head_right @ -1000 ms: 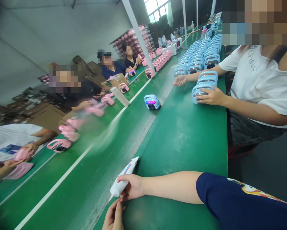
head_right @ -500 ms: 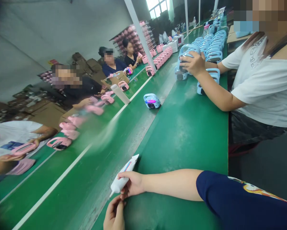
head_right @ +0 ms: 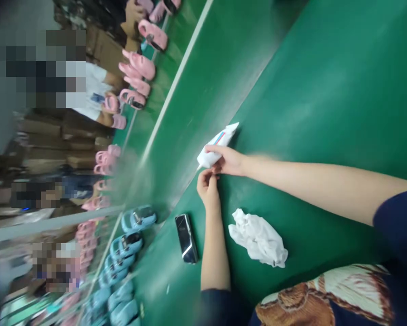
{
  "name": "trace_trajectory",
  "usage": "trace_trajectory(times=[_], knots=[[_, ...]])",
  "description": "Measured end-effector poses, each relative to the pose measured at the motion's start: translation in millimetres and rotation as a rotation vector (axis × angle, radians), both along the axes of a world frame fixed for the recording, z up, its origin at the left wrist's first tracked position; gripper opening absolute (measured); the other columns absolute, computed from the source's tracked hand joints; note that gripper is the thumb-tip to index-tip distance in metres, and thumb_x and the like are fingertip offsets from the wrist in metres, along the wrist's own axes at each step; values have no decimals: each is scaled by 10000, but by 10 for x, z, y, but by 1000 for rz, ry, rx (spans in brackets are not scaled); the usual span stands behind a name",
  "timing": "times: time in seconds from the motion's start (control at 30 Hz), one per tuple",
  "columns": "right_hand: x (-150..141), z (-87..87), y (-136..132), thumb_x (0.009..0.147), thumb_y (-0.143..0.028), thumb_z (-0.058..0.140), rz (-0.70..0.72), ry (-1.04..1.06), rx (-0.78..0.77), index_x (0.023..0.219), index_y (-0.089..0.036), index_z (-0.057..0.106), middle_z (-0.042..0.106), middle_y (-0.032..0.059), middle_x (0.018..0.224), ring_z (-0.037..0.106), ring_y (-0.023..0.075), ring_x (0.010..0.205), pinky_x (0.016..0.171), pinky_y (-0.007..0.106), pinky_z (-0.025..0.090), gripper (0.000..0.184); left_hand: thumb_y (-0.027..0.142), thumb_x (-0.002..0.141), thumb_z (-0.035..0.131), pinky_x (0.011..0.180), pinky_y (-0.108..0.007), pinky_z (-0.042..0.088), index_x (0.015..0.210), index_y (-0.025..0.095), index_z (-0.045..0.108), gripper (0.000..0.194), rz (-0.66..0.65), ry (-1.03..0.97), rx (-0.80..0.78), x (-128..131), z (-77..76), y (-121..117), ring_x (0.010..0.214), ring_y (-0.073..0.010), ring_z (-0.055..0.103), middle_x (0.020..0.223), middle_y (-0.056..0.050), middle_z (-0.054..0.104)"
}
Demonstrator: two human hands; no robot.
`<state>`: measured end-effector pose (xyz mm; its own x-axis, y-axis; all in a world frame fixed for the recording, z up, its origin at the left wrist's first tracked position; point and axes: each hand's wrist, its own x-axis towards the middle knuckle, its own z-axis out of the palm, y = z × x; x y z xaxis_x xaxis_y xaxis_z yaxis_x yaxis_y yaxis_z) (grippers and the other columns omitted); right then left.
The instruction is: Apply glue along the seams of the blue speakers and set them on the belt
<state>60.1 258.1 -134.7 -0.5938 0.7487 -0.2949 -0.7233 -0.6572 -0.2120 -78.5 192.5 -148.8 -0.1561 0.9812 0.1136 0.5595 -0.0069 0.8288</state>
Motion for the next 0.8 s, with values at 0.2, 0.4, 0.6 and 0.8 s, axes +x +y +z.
trace_trajectory(times=[0.2,0.4,0.6,0.8], knots=[[151,135,52,976,-313,476,20,27,49,630,-167,520,365,-71,394,317,65,365,448,206,343,378,375,944,567,703,-325,556,1040,147,629,255,-7,21,5,-38,3,-1,768,-140,632,953,-46,657],[198,101,138,980,-440,503,65,-20,53,610,-170,441,273,-118,434,245,48,353,414,190,331,462,366,931,590,714,-332,555,1007,139,635,243,30,-23,63,-49,-8,40,792,-148,635,949,-45,656],[305,218,174,987,-326,428,11,1,29,582,-191,424,281,-96,355,182,66,315,348,200,304,427,193,829,592,622,-279,502,750,156,645,103,88,-109,176,52,55,67,803,-168,623,836,-19,641],[457,261,274,986,-265,403,-82,107,10,626,-193,425,262,-102,389,202,64,317,390,189,362,369,192,784,650,705,-322,517,752,153,596,73,184,-118,313,30,50,90,854,-171,615,869,-15,622]])
